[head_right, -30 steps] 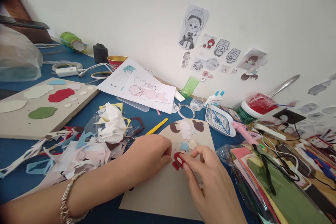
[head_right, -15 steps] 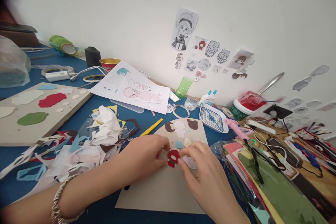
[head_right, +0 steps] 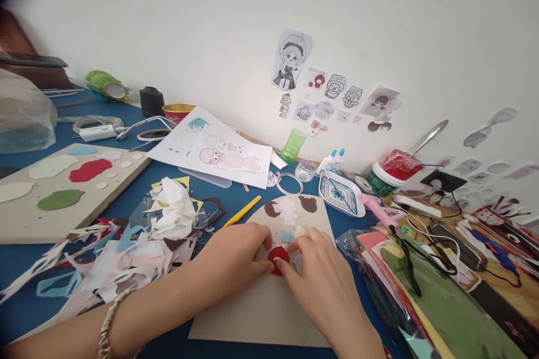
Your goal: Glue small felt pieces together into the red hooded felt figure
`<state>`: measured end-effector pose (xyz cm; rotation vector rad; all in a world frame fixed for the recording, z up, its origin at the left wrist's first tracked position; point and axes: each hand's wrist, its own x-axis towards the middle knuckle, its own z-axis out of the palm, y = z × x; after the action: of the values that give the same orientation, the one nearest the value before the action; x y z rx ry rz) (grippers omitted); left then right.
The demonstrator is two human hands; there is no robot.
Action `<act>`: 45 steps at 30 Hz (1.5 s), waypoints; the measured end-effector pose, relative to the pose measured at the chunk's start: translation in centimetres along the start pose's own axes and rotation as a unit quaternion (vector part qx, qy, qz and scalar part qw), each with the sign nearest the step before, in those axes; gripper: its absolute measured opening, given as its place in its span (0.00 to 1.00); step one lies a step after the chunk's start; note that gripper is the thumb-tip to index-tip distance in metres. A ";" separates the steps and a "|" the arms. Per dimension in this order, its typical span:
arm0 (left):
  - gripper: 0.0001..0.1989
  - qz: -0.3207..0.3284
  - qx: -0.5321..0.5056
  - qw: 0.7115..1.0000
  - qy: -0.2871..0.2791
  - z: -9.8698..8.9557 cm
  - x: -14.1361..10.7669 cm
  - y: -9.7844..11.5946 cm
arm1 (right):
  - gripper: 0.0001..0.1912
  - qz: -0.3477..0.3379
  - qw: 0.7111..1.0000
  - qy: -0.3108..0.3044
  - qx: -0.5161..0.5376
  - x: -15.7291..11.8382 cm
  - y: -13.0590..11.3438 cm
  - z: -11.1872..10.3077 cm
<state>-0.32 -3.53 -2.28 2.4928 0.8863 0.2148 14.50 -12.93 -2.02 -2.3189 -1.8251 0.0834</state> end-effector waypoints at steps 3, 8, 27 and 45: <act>0.09 0.003 -0.004 1.000 0.006 0.1 0.0 0.0 | 0.10 0.005 1.000 -0.007 -0.012 0.1 0.1 0.1; 0.08 -0.009 -0.020 1.000 0.004 0.0 0.0 0.1 | 0.10 0.011 1.000 -0.007 0.002 0.3 0.1 0.2; 0.06 -0.058 -0.198 0.978 -0.034 -0.9 0.3 0.0 | 0.09 -0.003 0.978 -0.003 0.207 0.6 0.9 -0.3; 0.08 0.054 -0.394 0.917 0.039 -3.0 0.1 0.4 | 0.25 0.061 0.927 0.009 0.369 -3.8 1.4 -3.0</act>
<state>-0.91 -2.53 0.47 1.7760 0.5327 0.5838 15.44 -17.29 0.38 -1.8601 -1.3064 0.6442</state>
